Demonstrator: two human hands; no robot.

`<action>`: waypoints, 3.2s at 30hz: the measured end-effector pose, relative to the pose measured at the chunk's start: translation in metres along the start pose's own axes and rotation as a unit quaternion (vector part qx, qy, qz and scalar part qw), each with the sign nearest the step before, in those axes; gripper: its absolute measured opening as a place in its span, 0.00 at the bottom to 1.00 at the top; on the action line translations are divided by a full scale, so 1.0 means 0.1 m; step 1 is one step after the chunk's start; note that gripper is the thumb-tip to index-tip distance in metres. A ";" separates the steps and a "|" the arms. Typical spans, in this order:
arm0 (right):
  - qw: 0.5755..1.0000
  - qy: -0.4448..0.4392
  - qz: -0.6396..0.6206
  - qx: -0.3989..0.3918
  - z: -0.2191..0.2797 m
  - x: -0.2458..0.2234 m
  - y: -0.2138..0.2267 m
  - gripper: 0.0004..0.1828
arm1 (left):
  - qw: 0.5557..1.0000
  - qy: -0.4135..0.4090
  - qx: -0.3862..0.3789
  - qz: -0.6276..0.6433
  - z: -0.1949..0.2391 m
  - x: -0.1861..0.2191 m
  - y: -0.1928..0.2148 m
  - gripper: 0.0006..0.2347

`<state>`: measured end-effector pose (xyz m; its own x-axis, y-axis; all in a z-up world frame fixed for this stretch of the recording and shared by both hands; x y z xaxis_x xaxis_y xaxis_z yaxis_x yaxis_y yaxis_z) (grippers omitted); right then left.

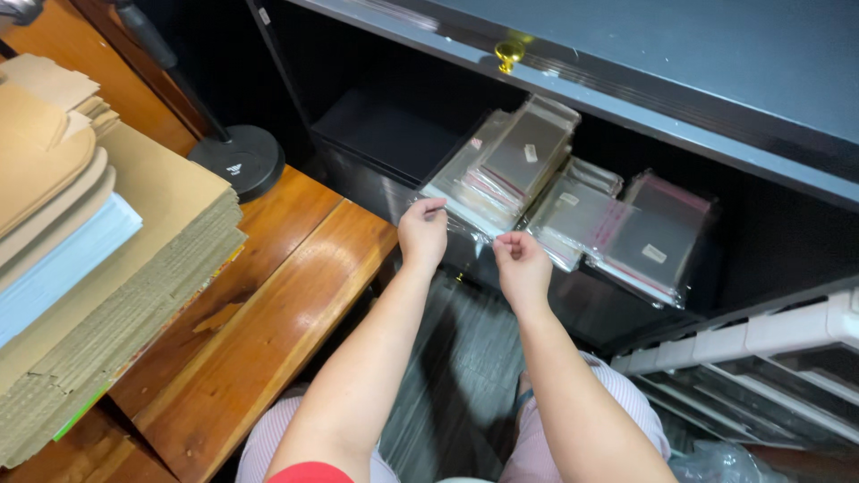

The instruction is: The person sorts through small plastic packaging sleeves from a dark shelf, placing stacks of them onto a wooden bench alongside flat cardboard boxes.

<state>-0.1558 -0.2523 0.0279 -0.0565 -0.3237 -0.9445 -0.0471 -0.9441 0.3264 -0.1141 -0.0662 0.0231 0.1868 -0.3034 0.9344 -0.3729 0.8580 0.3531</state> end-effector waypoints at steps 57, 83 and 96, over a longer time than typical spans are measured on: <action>0.970 -0.062 -0.225 0.069 -0.02 0.01 0.21 0.19 | 0.962 0.062 -0.144 0.225 0.77 0.69 -0.13 0.24; 0.967 0.110 -0.129 -0.190 0.27 -0.57 -1.82 0.23 | 0.980 0.112 0.152 0.068 0.30 -0.70 2.06 0.34; 0.977 0.089 0.137 -0.137 0.01 -0.48 -2.03 0.18 | 0.974 0.114 0.189 -0.060 0.17 -0.92 2.06 0.32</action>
<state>-0.1446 -0.0446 0.0071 0.1460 -0.5494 -0.8227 0.2165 -0.7937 0.5685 -0.2233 0.1315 0.0106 0.4303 -0.2545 0.8661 -0.6359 0.5955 0.4909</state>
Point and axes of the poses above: each hand's wrist, its own z-axis away from the middle knuckle, its own y-axis out of the back of the hand, x = y × z, the point moved 1 cm from there along -z, towards the middle knuckle, and after that the axes turned 10 degrees about -x, right-handed, at the moved point
